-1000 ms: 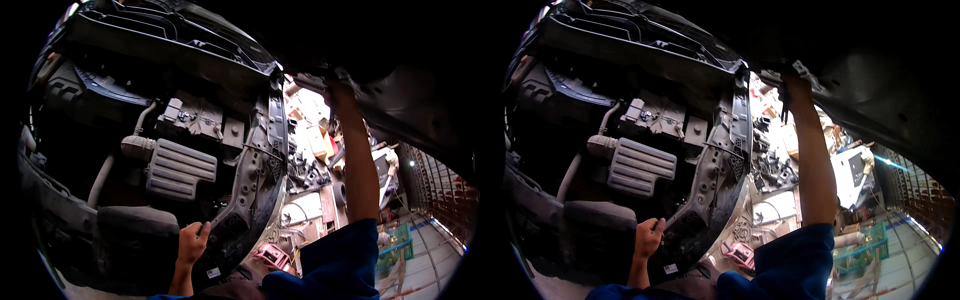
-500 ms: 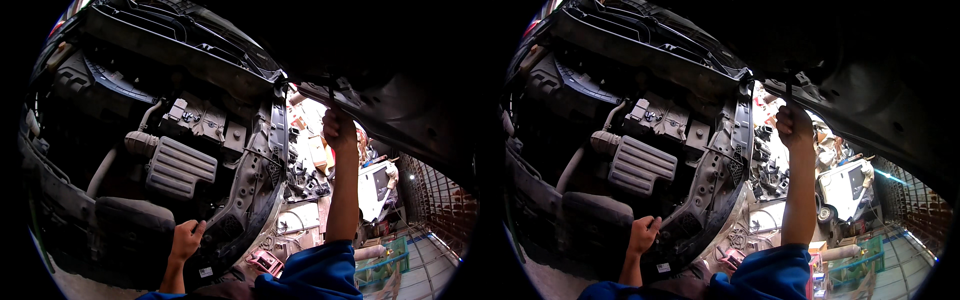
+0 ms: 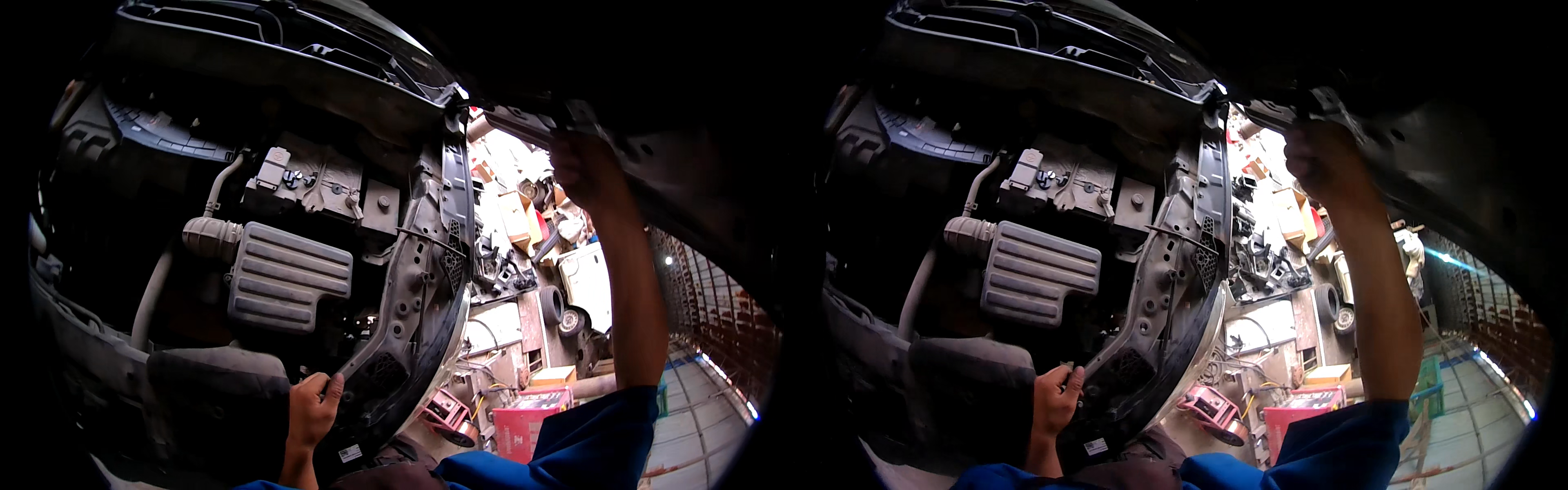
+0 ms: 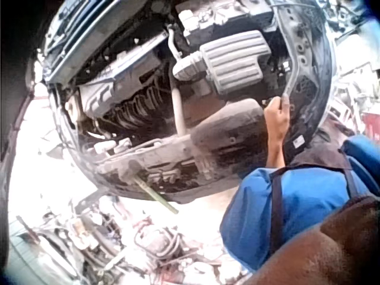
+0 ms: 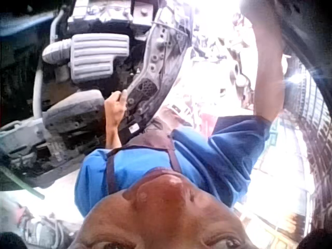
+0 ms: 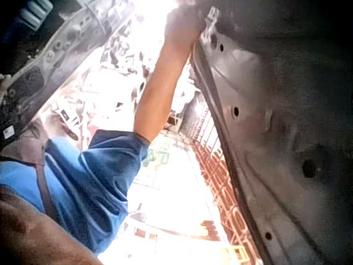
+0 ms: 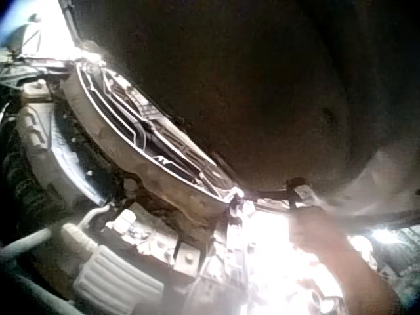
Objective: The person uses a flathead screwdriver to pry out plastic fasteners holding a heat shield or liner to the underside of a car hood. The person handles the removed fasteners by hand and continues working across the underside of the hood.
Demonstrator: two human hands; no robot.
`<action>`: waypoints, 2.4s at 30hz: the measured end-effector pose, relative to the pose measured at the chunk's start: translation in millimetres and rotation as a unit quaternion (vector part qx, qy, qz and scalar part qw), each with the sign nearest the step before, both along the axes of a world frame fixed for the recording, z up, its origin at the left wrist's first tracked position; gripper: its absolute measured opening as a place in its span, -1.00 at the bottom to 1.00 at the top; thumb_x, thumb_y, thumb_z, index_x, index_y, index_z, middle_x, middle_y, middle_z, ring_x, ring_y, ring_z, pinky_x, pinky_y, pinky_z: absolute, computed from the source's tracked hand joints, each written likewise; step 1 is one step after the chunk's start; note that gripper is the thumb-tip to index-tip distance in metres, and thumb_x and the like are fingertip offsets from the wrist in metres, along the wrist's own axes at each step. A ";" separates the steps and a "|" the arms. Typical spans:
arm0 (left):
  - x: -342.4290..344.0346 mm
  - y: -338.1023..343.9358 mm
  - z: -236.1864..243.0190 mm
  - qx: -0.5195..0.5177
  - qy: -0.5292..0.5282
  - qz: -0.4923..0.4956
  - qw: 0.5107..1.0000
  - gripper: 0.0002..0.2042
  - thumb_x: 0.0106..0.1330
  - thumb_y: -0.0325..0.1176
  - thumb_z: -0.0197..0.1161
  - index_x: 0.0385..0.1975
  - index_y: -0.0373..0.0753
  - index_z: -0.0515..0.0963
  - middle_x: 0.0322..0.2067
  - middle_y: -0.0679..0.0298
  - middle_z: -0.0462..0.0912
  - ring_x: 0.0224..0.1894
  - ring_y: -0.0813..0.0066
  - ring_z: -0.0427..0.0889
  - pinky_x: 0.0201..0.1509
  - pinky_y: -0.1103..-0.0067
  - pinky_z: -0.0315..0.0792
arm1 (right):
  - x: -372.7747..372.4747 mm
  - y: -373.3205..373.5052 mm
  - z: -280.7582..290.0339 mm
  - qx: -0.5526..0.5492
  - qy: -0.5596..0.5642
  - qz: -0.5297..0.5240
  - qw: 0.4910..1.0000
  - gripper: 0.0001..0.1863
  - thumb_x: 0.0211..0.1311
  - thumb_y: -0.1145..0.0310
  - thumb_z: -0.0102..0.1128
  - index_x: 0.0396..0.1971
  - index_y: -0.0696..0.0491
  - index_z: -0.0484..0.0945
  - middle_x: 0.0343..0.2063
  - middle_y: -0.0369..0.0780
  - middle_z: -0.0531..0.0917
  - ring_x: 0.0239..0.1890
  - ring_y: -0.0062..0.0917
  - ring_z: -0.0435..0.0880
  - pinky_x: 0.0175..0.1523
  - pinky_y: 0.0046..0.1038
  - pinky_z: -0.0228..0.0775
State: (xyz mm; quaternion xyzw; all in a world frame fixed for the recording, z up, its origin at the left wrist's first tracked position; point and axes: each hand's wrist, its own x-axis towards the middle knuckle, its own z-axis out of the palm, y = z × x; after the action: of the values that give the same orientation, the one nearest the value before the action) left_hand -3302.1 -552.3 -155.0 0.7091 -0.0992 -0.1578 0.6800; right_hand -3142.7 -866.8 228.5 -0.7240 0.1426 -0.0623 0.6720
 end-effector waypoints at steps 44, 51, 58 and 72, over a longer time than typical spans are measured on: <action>-1.7 3.5 13.2 -0.098 0.188 -0.011 0.977 -0.59 0.44 -0.23 0.13 -0.63 -0.39 0.43 -0.71 0.25 0.44 -0.61 0.57 0.44 -0.46 0.59 0.34 | 24.1 -10.7 11.0 -0.968 0.095 0.048 0.228 -0.87 0.25 0.42 0.05 -0.26 0.08 0.54 -0.30 -0.13 0.64 -0.26 -0.33 0.71 -0.24 -0.27 0.61; -1.9 7.6 13.1 -0.160 0.176 -0.027 0.971 -0.60 0.45 -0.22 0.12 -0.62 -0.35 0.45 -0.68 0.30 0.43 -0.56 0.58 0.46 -0.40 0.60 0.40 | 28.3 18.3 23.5 -0.943 0.217 0.008 0.251 -0.78 0.30 0.43 0.00 -0.16 0.12 0.59 -0.23 -0.07 0.68 -0.20 -0.32 0.73 -0.24 -0.24 0.62; -2.8 11.9 12.1 -0.177 0.182 -0.013 0.967 -0.56 0.45 -0.17 0.13 -0.64 -0.35 0.42 -0.68 0.31 0.44 -0.56 0.59 0.47 -0.41 0.62 0.35 | 26.9 10.8 18.7 -0.966 0.141 0.010 0.218 -0.80 0.27 0.43 0.00 -0.24 0.12 0.61 -0.30 -0.11 0.70 -0.26 -0.31 0.74 -0.25 -0.21 0.61; -6.1 1.6 25.9 -0.151 0.160 -0.010 0.975 -0.62 0.45 -0.27 0.13 -0.62 -0.35 0.45 -0.66 0.33 0.45 -0.54 0.59 0.48 -0.37 0.60 0.38 | 27.3 -34.2 -71.0 -0.731 0.125 -0.208 0.637 -0.68 0.40 0.30 -0.21 -0.07 0.17 0.46 -0.24 0.06 0.69 -0.15 -0.04 0.69 -0.04 -0.10 0.55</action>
State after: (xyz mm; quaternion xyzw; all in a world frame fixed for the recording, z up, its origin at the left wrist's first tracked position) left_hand -3308.2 -550.7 -129.1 0.5627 -0.0188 -0.2598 0.7845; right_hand -3115.4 -901.0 157.5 -0.9312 0.2797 -0.1931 -0.1320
